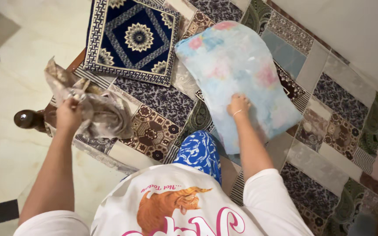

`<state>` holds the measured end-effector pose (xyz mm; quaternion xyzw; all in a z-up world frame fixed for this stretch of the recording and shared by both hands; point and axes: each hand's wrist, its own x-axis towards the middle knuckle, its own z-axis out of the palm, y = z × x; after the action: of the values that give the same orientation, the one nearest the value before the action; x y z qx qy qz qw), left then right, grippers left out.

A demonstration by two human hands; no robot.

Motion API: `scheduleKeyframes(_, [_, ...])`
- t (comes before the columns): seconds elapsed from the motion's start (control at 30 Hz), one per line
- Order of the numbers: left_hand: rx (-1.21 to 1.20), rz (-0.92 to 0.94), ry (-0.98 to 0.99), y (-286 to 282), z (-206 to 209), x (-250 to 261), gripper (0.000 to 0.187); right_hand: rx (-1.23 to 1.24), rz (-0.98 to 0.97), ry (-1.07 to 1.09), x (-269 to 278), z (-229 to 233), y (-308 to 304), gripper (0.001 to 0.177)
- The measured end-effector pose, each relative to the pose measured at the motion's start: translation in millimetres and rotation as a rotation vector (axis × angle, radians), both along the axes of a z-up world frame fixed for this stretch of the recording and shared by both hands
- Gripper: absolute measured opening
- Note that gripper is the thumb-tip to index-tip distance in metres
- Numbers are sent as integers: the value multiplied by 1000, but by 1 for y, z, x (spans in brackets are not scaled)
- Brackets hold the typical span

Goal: The person folds a brown fabric cushion cover, smoothing it with their hands, and then handles a patterned fabric piece, turning and smoothing it.

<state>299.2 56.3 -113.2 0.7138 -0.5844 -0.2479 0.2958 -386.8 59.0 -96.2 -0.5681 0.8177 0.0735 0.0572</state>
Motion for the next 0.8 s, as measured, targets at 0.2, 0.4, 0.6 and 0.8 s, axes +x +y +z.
scheduleKeyframes(0.2, [-163,-127,292,-6,62,-74,18,4,369,-543,127,-5,-1,86])
scheduleKeyframes(0.4, [-17,-270,630,41,154,-123,15,-182,676,-1001,305,42,-3,115])
scheduleKeyframes(0.6, [-105,-184,793,94,165,-68,40,15,362,-1174,408,68,-9,52])
scheduleKeyframes(0.8, [-95,-223,499,150,102,-16,103,266,-175,-1941,450,118,-18,30])
